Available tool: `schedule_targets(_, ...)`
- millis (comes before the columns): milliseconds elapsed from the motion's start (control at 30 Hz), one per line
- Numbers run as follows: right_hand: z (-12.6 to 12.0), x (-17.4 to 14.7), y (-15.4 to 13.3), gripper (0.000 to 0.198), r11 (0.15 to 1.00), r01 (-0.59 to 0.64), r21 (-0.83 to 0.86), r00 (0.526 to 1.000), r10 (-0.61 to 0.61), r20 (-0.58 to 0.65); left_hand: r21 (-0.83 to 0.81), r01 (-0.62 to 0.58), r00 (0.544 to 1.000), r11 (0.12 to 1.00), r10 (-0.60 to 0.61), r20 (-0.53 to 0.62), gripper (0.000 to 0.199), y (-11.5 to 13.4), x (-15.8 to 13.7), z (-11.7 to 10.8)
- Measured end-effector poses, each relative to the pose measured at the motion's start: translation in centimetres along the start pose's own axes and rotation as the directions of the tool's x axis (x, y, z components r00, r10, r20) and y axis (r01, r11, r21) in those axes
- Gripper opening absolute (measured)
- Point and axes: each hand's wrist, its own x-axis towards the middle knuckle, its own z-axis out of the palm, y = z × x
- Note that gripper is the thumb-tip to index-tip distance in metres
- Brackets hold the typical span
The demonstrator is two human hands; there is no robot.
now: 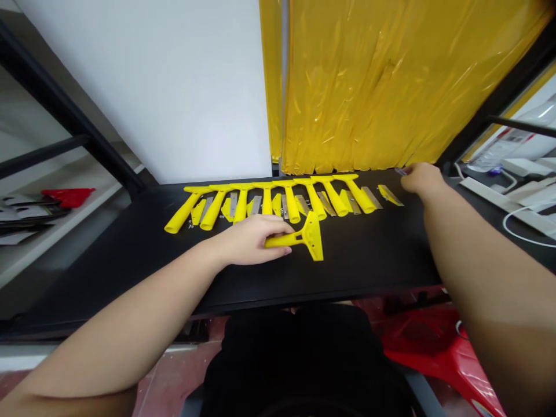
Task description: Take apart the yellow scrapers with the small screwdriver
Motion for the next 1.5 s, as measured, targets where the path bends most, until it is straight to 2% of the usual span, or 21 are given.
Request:
schedule_targets(100, 0.6, 0.6, 0.3, 0.013, 0.982, -0.133, -0.133, 0.985, 0.146, 0.091, 0.054, -0.008, 0.998, 0.999, 0.005, 0.057, 0.027, 0.0, -0.1, 0.1)
schedule_targets(167, 1.0, 0.5, 0.4, 0.014, 0.978, -0.128, -0.165, 0.982, 0.148, 0.118, 0.081, -0.005, 0.997, 0.997, -0.001, 0.077, 0.029, 0.0, -0.1, 0.1)
schedule_targets(233, 1.2, 0.2, 0.5, 0.011, 0.985, -0.074, -0.158, 0.990, 0.092, 0.107, 0.099, 0.001, 0.996, 0.995, -0.010, 0.089, 0.030, 0.0, -0.1, 0.1)
schedule_targets(333, 1.6, -0.5, 0.3, 0.023, 0.992, 0.077, -0.098, 0.993, -0.068, 0.094, 0.109, 0.005, 0.994, 0.994, -0.017, 0.105, 0.030, -0.1, -0.1, 0.1)
schedule_targets(467, 2.8, -1.3, 0.2, 0.023, 0.963, 0.271, -0.013, 0.953, -0.266, 0.147, 0.106, 0.004, 0.993, 0.994, -0.017, 0.114, 0.031, -0.2, -0.1, 0.3)
schedule_targets(600, 3.8, -2.0, 0.8, 0.027, 0.946, 0.323, 0.011, 0.933, -0.320, 0.166, 0.099, 0.001, 0.993, 0.995, -0.013, 0.114, 0.030, -0.3, 0.0, 0.4)
schedule_targets(733, 4.0, -3.5, 1.3, 0.038, 0.950, 0.312, -0.013, 0.940, -0.307, 0.149, 0.088, -0.014, 0.995, 0.996, 0.005, 0.102, 0.029, -0.4, 0.0, 0.5)
schedule_targets(1033, 3.1, -10.0, 0.9, 0.047, 0.959, 0.277, -0.054, 0.959, -0.273, 0.072, 0.085, -0.010, 0.993, 0.996, 0.000, 0.117, 0.030, -0.6, 0.1, 0.6)
schedule_targets(1200, 2.3, -15.2, 0.2, 0.043, 0.945, 0.326, -0.012, 0.945, -0.326, -0.006, 0.101, -0.012, 0.992, 0.995, -0.001, 0.124, 0.027, -0.8, 0.2, 0.5)
schedule_targets(1333, 1.8, -19.1, -1.8, 0.041, 0.918, 0.395, 0.028, 0.919, -0.394, -0.024, 0.104, -0.009, 0.992, 0.995, -0.005, 0.128, 0.027, -1.0, 0.3, 0.6)
schedule_targets(1500, 1.9, -22.2, -6.2, 0.040, 0.858, 0.502, 0.111, 0.862, -0.507, 0.015, 0.125, 0.007, 0.989, 0.992, -0.026, 0.147, 0.028, -1.1, 0.4, 0.6)
